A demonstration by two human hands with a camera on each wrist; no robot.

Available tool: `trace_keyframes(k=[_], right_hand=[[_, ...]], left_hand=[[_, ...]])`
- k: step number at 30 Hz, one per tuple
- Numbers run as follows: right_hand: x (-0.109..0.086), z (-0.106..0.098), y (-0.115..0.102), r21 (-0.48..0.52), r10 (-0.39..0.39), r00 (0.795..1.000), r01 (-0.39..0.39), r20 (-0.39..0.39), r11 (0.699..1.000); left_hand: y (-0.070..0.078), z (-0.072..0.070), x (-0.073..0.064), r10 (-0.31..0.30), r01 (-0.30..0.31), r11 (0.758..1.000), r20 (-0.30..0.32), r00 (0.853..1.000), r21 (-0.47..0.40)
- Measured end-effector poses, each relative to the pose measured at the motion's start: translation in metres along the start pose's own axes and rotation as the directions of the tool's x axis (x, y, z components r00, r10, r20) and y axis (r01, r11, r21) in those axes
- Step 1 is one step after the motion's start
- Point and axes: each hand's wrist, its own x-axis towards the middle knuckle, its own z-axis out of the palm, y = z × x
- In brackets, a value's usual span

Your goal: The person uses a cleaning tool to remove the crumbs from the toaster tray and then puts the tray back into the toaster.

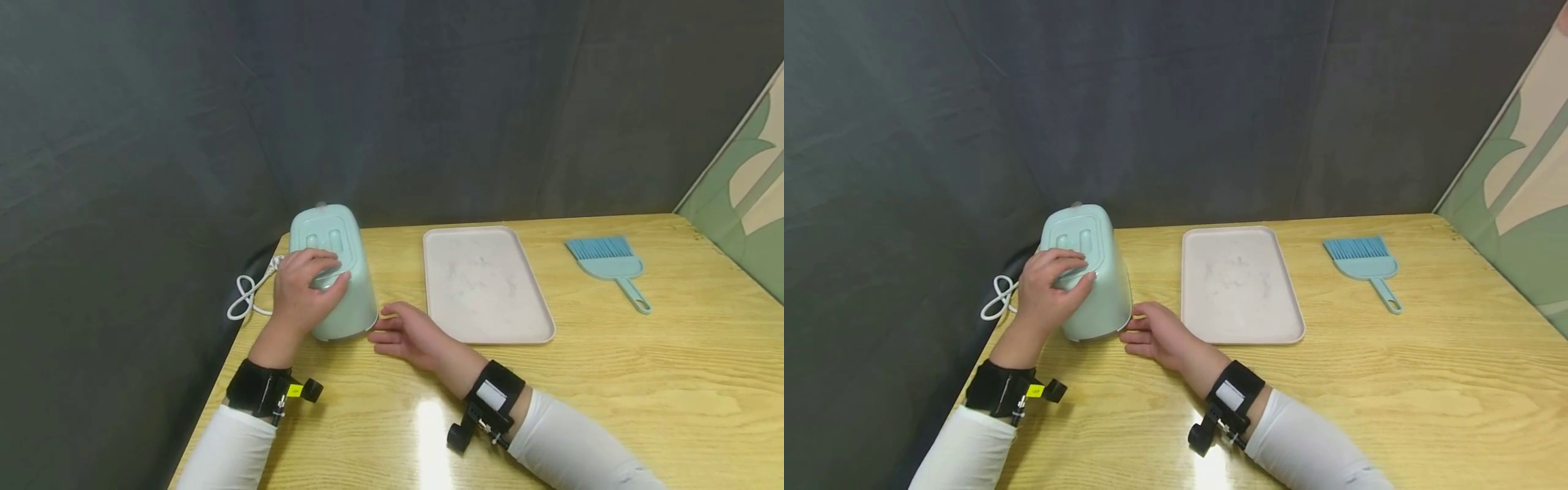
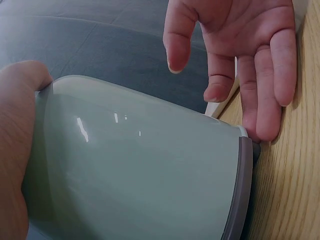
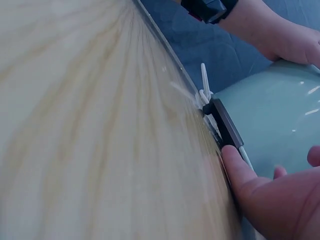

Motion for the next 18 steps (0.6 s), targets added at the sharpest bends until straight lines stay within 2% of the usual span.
trace_keyframes(k=[6,11,18], right_hand=[[-0.001,0.009,0.004,0.005,0.011,0.998,-0.011,-0.068,1.000],[-0.001,0.017,0.010,0.009,0.027,0.998,-0.027,-0.060,1.000],[0.000,0.029,0.019,0.021,0.010,0.998,-0.009,-0.056,1.000]], left_hand=[[-0.001,-0.001,0.000,0.009,-0.009,1.000,0.002,1.000,0.001],[-0.001,-0.001,0.000,0.006,-0.006,1.000,0.009,1.000,0.008],[0.000,-0.001,0.001,0.022,-0.022,1.000,0.004,1.000,0.009]])
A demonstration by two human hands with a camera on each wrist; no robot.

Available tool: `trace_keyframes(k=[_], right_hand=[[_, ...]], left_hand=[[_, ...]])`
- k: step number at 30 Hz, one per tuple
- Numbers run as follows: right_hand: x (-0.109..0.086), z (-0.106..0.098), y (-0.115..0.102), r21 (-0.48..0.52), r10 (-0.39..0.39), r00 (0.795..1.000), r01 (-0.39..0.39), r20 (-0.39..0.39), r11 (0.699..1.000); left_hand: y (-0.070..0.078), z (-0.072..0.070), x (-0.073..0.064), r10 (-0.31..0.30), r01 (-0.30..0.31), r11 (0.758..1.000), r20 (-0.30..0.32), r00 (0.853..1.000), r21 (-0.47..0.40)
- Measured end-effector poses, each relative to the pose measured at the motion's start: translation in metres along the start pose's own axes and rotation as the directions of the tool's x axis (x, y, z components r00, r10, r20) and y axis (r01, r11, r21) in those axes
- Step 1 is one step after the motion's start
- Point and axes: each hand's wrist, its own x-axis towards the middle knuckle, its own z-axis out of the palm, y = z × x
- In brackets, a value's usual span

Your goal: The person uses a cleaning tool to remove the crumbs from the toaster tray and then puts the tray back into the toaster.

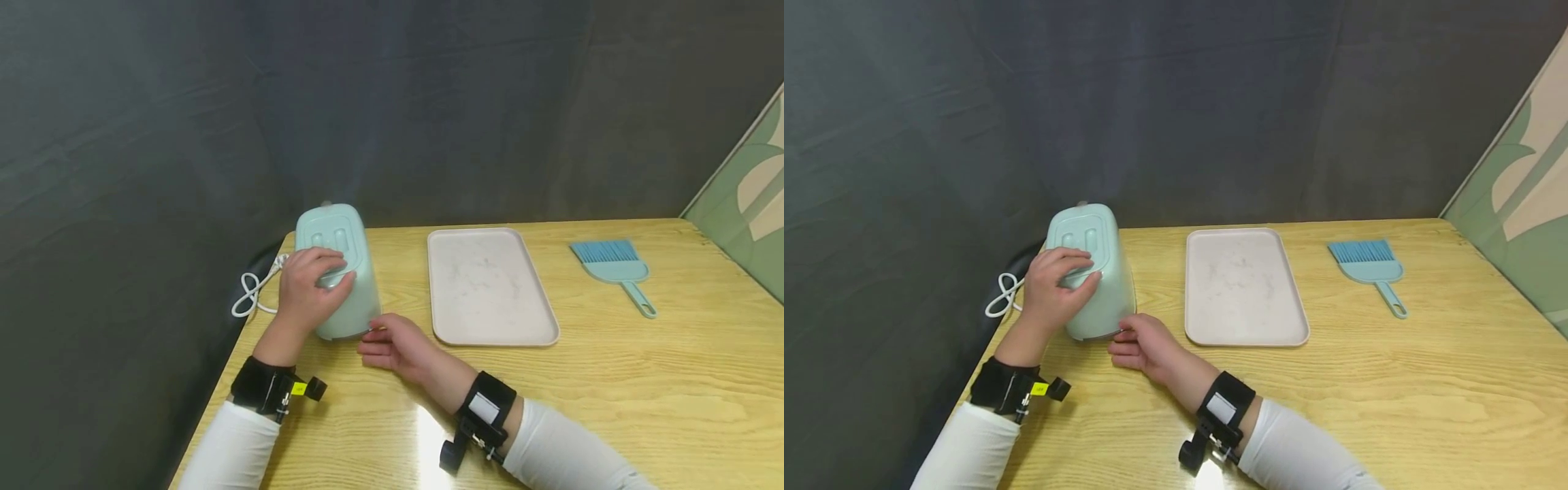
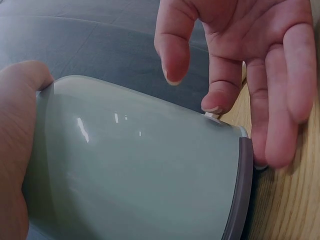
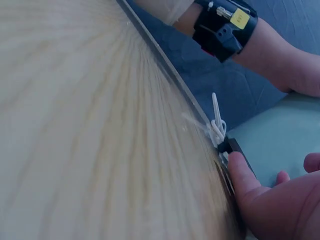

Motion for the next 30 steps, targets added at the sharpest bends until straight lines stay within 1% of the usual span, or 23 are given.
trace_keyframes(k=[5,9,13,19,26,30], right_hand=[[0.001,0.014,0.006,0.083,-0.023,0.999,0.026,-0.039,0.996],[0.001,0.022,0.013,0.173,-0.057,0.996,0.068,-0.067,0.983],[0.003,0.026,0.016,0.199,-0.096,0.992,0.111,-0.084,0.974],[0.003,0.027,0.019,0.139,-0.136,0.987,0.146,-0.081,0.979],[0.000,0.031,0.021,0.062,-0.140,0.979,0.150,-0.150,0.987],[0.000,0.032,0.022,0.028,-0.147,0.976,0.154,-0.161,0.988]], left_hand=[[0.000,0.000,0.000,0.008,-0.008,1.000,-0.002,1.000,0.002],[0.000,0.001,-0.001,0.012,-0.012,1.000,-0.001,1.000,0.001],[-0.001,0.000,0.000,0.010,-0.010,1.000,0.001,1.000,0.003],[0.000,0.001,0.002,0.014,-0.014,1.000,-0.002,1.000,0.009],[0.001,0.001,0.001,0.027,-0.027,0.999,-0.007,1.000,0.023],[0.001,0.001,0.001,0.030,-0.030,0.999,-0.014,0.999,0.020]])
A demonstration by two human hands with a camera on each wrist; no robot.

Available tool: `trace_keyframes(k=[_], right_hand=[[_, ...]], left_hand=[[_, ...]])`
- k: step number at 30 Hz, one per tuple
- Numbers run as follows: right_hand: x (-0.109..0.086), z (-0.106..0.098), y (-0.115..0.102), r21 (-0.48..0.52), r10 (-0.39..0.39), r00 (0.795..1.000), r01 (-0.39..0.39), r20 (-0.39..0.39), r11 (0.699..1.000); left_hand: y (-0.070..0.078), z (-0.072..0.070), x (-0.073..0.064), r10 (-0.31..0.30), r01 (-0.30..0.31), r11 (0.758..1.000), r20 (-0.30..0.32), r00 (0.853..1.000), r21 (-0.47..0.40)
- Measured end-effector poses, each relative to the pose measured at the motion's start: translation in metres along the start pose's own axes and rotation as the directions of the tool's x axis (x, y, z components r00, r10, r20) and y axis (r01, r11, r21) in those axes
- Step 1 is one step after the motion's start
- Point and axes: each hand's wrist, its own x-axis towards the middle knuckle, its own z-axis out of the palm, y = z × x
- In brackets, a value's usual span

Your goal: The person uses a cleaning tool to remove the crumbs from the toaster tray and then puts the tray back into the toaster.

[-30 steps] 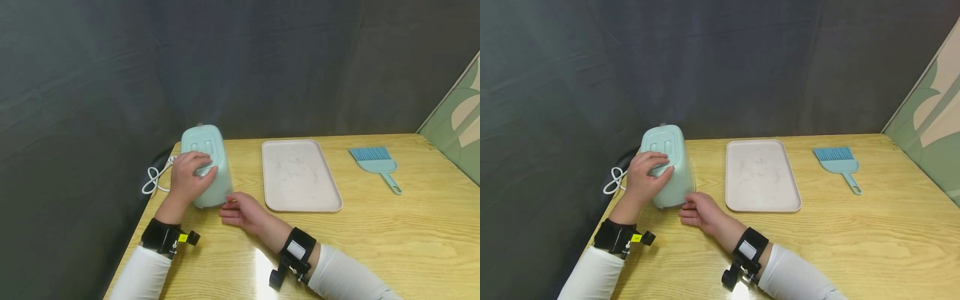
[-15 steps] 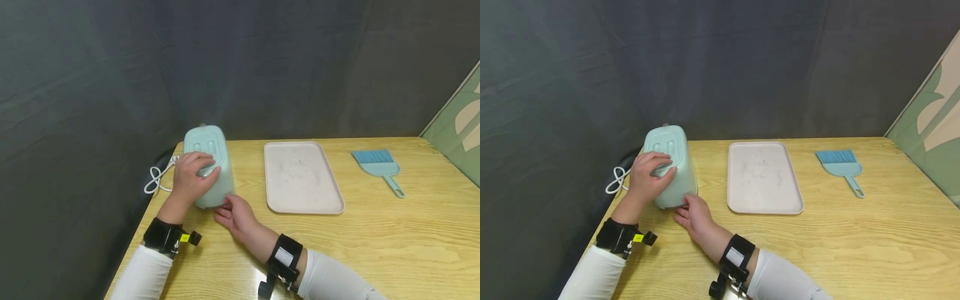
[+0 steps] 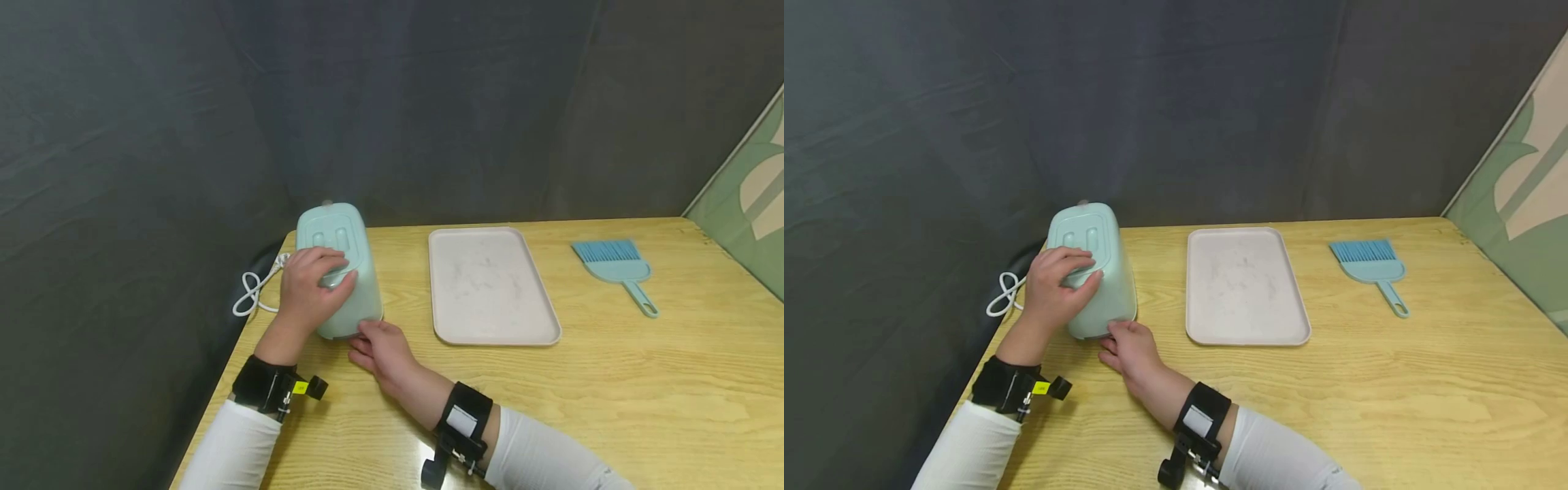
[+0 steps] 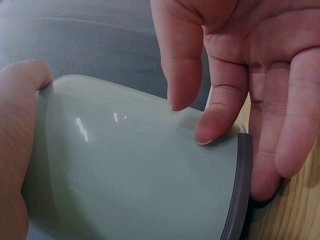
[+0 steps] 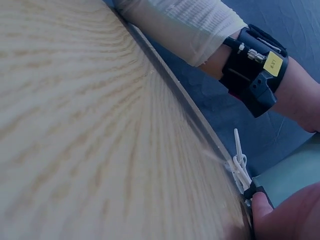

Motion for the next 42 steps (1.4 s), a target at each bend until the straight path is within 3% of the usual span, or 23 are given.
trace_keyframes(k=[18,42], right_hand=[[-0.003,0.000,-0.001,-0.051,-0.024,1.000,0.025,0.008,0.998],[0.003,-0.015,-0.005,-0.121,0.075,0.996,-0.070,0.037,0.990]], left_hand=[[0.000,0.001,0.001,0.013,-0.013,1.000,-0.002,1.000,0.003],[0.001,0.003,0.001,0.014,-0.014,1.000,0.016,1.000,-0.009]])
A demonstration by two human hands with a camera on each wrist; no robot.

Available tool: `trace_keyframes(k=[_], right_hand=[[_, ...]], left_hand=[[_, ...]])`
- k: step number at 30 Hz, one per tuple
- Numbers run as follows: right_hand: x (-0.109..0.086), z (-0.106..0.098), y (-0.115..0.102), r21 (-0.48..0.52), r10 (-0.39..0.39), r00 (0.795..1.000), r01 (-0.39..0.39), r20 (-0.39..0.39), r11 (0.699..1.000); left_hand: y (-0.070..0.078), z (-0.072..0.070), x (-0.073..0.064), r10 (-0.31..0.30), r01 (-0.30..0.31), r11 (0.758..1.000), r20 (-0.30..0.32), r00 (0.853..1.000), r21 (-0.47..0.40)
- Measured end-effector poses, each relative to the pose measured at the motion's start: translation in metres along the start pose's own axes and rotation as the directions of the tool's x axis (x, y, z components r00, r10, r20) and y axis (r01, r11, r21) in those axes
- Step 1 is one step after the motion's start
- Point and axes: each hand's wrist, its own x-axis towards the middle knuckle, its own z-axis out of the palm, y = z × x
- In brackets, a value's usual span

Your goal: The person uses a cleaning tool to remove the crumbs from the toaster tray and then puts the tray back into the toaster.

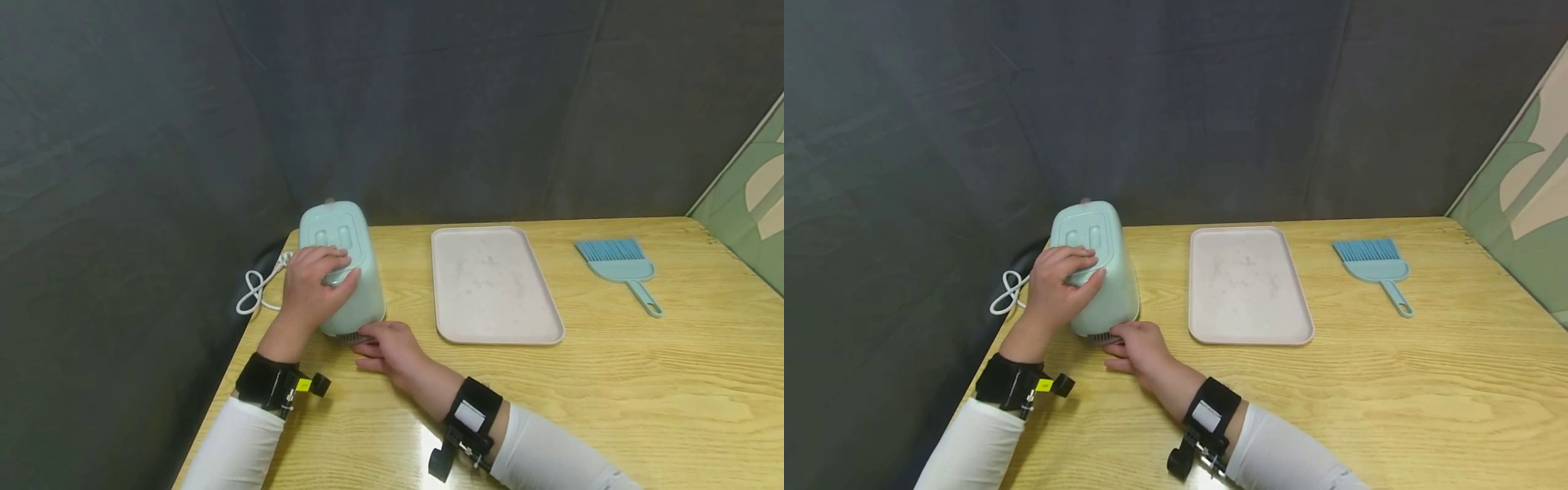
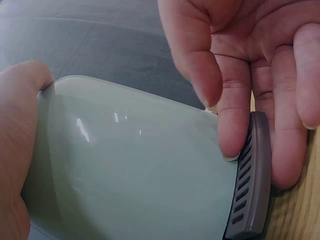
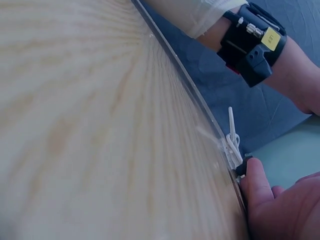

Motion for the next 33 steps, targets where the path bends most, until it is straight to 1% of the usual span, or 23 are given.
trace_keyframes(k=[6,13,16,26,33], right_hand=[[0.000,-0.002,-0.003,-0.024,0.017,1.000,-0.017,0.014,1.000],[0.001,-0.004,-0.005,-0.105,0.030,0.999,-0.029,0.010,0.994],[0.002,-0.005,-0.006,-0.122,0.037,0.999,-0.035,0.014,0.992],[0.003,-0.010,-0.006,-0.144,0.070,0.997,-0.063,0.043,0.988],[0.004,-0.014,-0.007,-0.153,0.094,0.993,-0.083,0.067,0.985]], left_hand=[[0.000,0.000,0.000,-0.007,0.007,1.000,0.009,1.000,-0.002],[0.000,0.000,0.000,-0.004,0.004,1.000,0.011,1.000,0.006],[0.000,0.000,-0.001,-0.005,0.005,1.000,0.012,1.000,0.009],[0.003,0.000,-0.001,0.003,-0.003,1.000,0.000,1.000,0.000],[0.001,0.000,-0.001,0.009,-0.009,1.000,-0.002,1.000,0.009]])
